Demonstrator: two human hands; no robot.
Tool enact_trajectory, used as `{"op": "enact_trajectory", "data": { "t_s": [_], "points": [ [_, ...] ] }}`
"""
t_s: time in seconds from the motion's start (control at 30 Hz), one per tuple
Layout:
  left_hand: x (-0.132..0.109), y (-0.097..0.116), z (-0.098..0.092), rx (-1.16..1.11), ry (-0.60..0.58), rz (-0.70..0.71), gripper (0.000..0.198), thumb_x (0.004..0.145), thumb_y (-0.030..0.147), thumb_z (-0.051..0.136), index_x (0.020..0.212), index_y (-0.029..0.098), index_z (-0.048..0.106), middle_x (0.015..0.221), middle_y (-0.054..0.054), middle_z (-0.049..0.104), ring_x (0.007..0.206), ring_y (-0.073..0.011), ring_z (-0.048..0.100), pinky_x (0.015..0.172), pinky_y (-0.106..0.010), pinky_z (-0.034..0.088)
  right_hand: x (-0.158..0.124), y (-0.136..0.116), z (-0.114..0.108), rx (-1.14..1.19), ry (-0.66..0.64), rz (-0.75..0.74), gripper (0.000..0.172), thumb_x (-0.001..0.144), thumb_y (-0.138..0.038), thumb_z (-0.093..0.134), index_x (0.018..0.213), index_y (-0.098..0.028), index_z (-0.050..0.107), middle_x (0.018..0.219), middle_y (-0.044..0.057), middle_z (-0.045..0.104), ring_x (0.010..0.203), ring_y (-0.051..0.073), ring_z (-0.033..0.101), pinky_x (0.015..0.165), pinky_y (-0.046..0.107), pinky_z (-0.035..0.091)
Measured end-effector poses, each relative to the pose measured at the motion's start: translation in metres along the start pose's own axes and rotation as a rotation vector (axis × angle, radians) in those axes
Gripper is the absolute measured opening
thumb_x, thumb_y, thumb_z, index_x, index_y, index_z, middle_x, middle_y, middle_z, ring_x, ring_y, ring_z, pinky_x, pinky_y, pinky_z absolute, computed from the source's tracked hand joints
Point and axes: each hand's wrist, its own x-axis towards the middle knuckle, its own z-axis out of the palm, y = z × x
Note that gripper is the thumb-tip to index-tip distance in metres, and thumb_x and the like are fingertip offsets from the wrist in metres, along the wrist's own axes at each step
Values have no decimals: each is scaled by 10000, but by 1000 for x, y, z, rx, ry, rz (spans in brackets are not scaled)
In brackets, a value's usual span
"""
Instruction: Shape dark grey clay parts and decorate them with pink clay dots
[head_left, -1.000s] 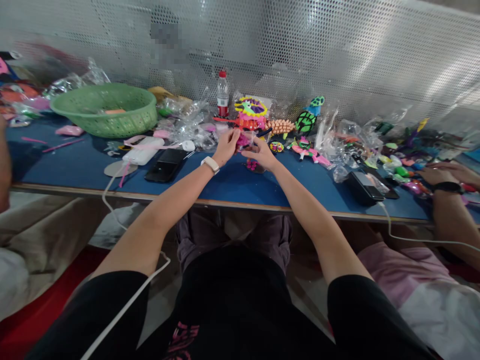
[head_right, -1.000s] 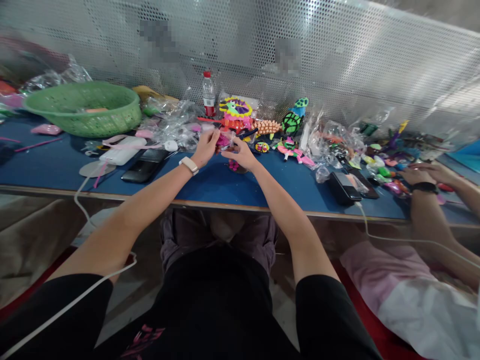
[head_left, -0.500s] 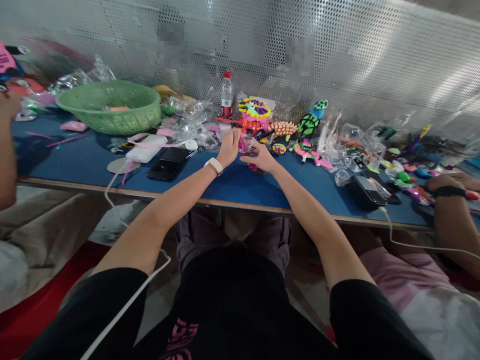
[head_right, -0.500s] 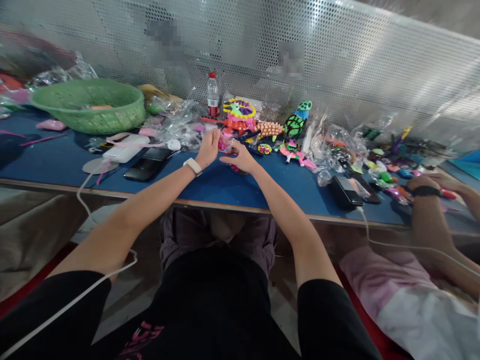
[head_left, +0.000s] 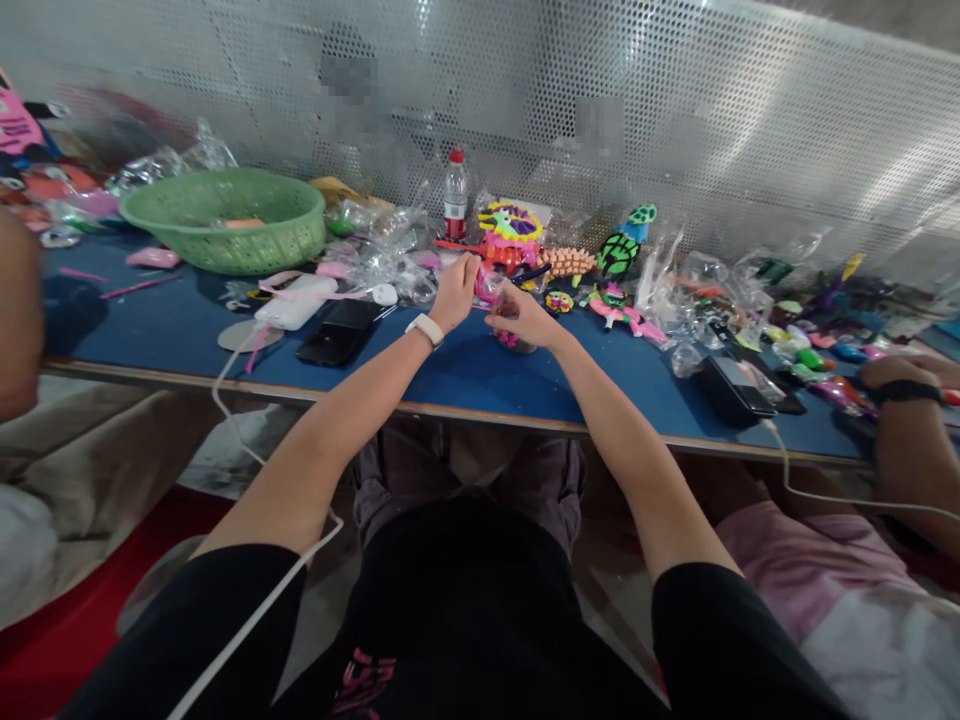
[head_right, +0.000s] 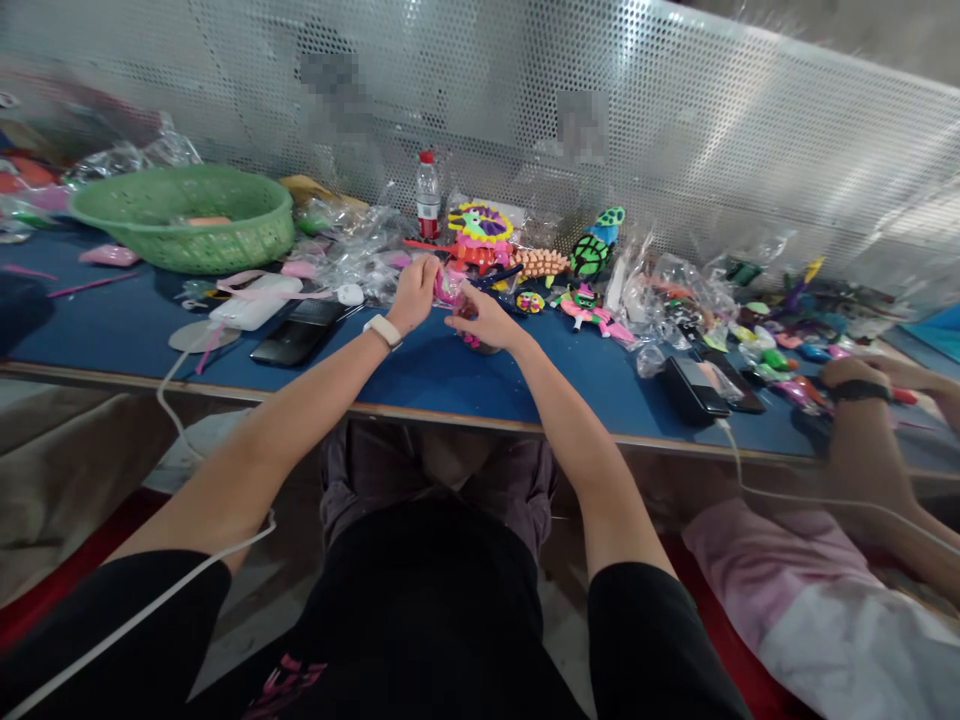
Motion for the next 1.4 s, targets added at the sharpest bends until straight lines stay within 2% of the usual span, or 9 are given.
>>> {"op": "enact_trajectory", "data": {
  "t_s": [0.1,0.37,0.5,0.6,0.77,0.97,1.13,1.3,1.4],
  "points": [
    [2,1,-3,16,-6,-21,533,1246,607,536,821,287,524,801,-37,536,818,-261,624,945,-465,589,-5,-5,-5,32,-14,70,686,915,-926,840,1202,-333,650,896,5,727,755,254,739,787,495,718],
    [6,-5,-9,-2,33,-90,563,1187,695,578,797,296,505,776,-50,510,911,-307,668,1021,-521,621,-4,-5,-25,-55,212,29,631,985,-912,753,1128,-307,650,975,36,674,795,216,730,665,392,655],
    [10,-14,-13,17,39,-126,629,1146,791,576,765,302,466,774,-62,508,941,-318,677,1007,-526,633,-2,-1,-34,-49,386,25,616,992,-857,775,1310,-336,696,1051,50,721,805,215,758,625,364,650],
    [9,-19,-11,-32,33,-187,668,1128,860,560,779,300,455,728,-30,447,812,-276,642,848,-480,643,-1,2,-37,-17,462,34,665,981,-814,821,1451,-355,713,1165,70,779,849,232,800,614,360,667],
    [7,-24,-3,-221,-29,-316,657,1159,876,487,871,286,463,707,27,367,572,-171,511,567,-361,527,1,5,-31,16,404,59,626,956,-782,877,1358,-306,815,1216,83,828,916,253,837,657,379,717],
    [7,-25,-1,-249,-37,-324,714,1114,960,468,894,281,467,708,32,358,564,-168,518,555,-341,501,1,4,-23,1,337,34,710,903,-937,829,1203,-294,804,974,45,780,825,234,803,605,365,674],
    [5,-20,-1,-227,-50,-279,772,1045,1038,485,864,287,496,652,46,341,572,-189,534,614,-387,569,5,17,-24,17,332,52,729,906,-980,792,1207,-319,737,1060,54,762,847,232,799,646,383,696],
    [6,-32,-5,55,-1,-182,617,1158,675,637,706,297,454,643,-2,388,770,-282,646,894,-480,623,9,33,-33,54,394,73,730,979,-921,759,1458,-375,687,1237,99,795,921,269,820,705,422,718],
    [4,-37,-11,227,-50,-199,510,1092,361,713,666,306,437,648,-17,408,918,-332,688,1020,-495,601,10,33,-34,32,415,73,591,1023,-828,753,1382,-358,759,1238,93,802,901,255,816,734,421,719]
  ]
}}
